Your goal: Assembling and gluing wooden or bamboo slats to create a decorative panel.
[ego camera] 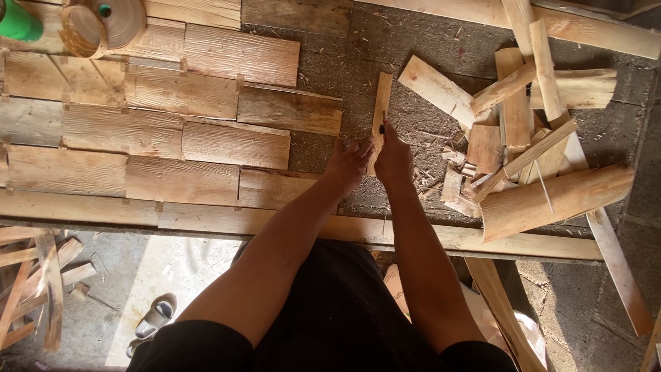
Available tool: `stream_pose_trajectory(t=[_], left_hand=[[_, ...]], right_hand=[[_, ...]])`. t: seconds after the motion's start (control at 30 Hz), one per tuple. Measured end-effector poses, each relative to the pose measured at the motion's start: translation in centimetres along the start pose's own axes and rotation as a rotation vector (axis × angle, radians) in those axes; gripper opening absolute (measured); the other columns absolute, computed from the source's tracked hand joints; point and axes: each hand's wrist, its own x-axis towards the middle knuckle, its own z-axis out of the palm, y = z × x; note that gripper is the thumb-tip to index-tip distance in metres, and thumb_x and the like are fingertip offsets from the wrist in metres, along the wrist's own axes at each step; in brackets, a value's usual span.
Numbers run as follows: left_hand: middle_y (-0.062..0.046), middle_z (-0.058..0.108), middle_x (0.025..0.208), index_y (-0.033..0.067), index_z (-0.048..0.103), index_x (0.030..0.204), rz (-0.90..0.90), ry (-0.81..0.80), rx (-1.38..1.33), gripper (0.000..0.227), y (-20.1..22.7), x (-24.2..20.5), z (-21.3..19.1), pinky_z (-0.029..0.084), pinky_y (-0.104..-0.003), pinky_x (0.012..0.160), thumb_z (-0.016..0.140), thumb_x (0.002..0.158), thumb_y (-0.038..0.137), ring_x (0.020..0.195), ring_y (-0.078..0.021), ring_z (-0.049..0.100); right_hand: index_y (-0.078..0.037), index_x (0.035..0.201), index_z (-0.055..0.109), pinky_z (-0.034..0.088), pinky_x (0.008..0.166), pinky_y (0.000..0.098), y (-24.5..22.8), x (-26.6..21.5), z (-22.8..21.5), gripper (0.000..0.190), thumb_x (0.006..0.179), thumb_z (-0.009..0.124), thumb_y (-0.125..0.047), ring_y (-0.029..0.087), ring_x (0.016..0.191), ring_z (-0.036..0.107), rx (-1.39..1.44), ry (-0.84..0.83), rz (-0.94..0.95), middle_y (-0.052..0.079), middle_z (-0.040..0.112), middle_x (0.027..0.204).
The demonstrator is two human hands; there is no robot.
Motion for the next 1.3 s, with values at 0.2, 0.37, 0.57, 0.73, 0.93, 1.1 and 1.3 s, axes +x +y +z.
stream_pose_trajectory(t=[0.2, 0.37, 0.57, 0.73, 0.93, 1.1, 1.3], left_hand=[[-0.002, 0.002, 0.175, 0.0151, 0.02, 0.166, 0.006, -0.037, 0.028, 0.07, -0.1, -1.1, -1.9, 0.027, -0.066, 0.118, 0.048, 0.103, 0.026, 0.153, -0.0303, 0.026], [-0.002, -0.004, 0.174, 0.0148, 0.013, 0.166, 0.021, -0.066, 0.046, 0.07, -0.1, -0.4, -1.1, 0.028, -0.066, 0.114, 0.045, 0.104, 0.026, 0.152, -0.0311, 0.023], [-0.003, -0.004, 0.174, 0.0138, 0.012, 0.166, 0.031, -0.096, 0.071, 0.07, -0.3, -0.7, -2.0, 0.029, -0.066, 0.114, 0.044, 0.104, 0.025, 0.153, -0.031, 0.022], [-0.002, -0.001, 0.175, 0.0135, 0.013, 0.167, 0.033, -0.084, 0.064, 0.073, -0.3, -1.2, -2.3, 0.029, -0.065, 0.114, 0.046, 0.103, 0.024, 0.152, -0.03, 0.023], [-0.004, 0.003, 0.174, 0.0135, 0.02, 0.166, 0.032, -0.019, 0.071, 0.067, -0.3, -0.9, -1.1, 0.029, -0.065, 0.114, 0.045, 0.104, 0.02, 0.15, -0.0307, 0.026], [-0.002, 0.004, 0.174, 0.0152, 0.021, 0.165, 0.03, 0.012, 0.018, 0.067, -0.3, -1.0, -1.0, 0.028, -0.065, 0.116, 0.046, 0.103, 0.019, 0.151, -0.0301, 0.025], [-0.002, 0.004, 0.172, 0.0161, 0.021, 0.164, 0.034, -0.017, 0.006, 0.073, -0.4, -1.0, -1.9, 0.026, -0.065, 0.116, 0.051, 0.098, 0.014, 0.15, -0.0308, 0.025]], right_hand=[[-0.024, 0.158, 0.039, 0.058, 0.067, 0.0499, -0.4, -1.5, -0.5, 0.057, 0.104, 0.052, -0.009, 0.037, 0.083, 0.075, -0.002, -0.021, 0.057, 0.024, 0.073, 0.094], [-0.028, 0.158, 0.036, 0.059, 0.064, 0.0475, -1.5, -3.1, -1.4, 0.055, 0.106, 0.047, -0.013, 0.032, 0.079, 0.075, 0.007, -0.111, 0.166, 0.021, 0.071, 0.092], [-0.025, 0.158, 0.036, 0.059, 0.066, 0.0497, -0.8, -3.8, -0.7, 0.055, 0.106, 0.048, -0.013, 0.035, 0.08, 0.075, -0.025, -0.113, 0.137, 0.022, 0.072, 0.093], [-0.023, 0.156, 0.039, 0.059, 0.069, 0.0509, 0.3, -4.8, 0.2, 0.054, 0.104, 0.051, -0.012, 0.037, 0.084, 0.075, 0.015, -0.07, 0.073, 0.024, 0.073, 0.095], [-0.022, 0.156, 0.038, 0.06, 0.066, 0.0486, 0.5, -5.5, 0.4, 0.054, 0.105, 0.05, -0.013, 0.035, 0.08, 0.075, -0.001, -0.088, 0.085, 0.022, 0.072, 0.092], [-0.025, 0.158, 0.038, 0.059, 0.06, 0.0484, -0.7, -7.4, -0.7, 0.051, 0.108, 0.046, -0.014, 0.033, 0.072, 0.075, -0.034, -0.159, 0.165, 0.022, 0.071, 0.085], [-0.022, 0.159, 0.037, 0.059, 0.063, 0.0471, 0.9, -7.9, 0.4, 0.055, 0.106, 0.047, -0.012, 0.033, 0.075, 0.075, -0.052, -0.147, 0.11, 0.022, 0.072, 0.086]])
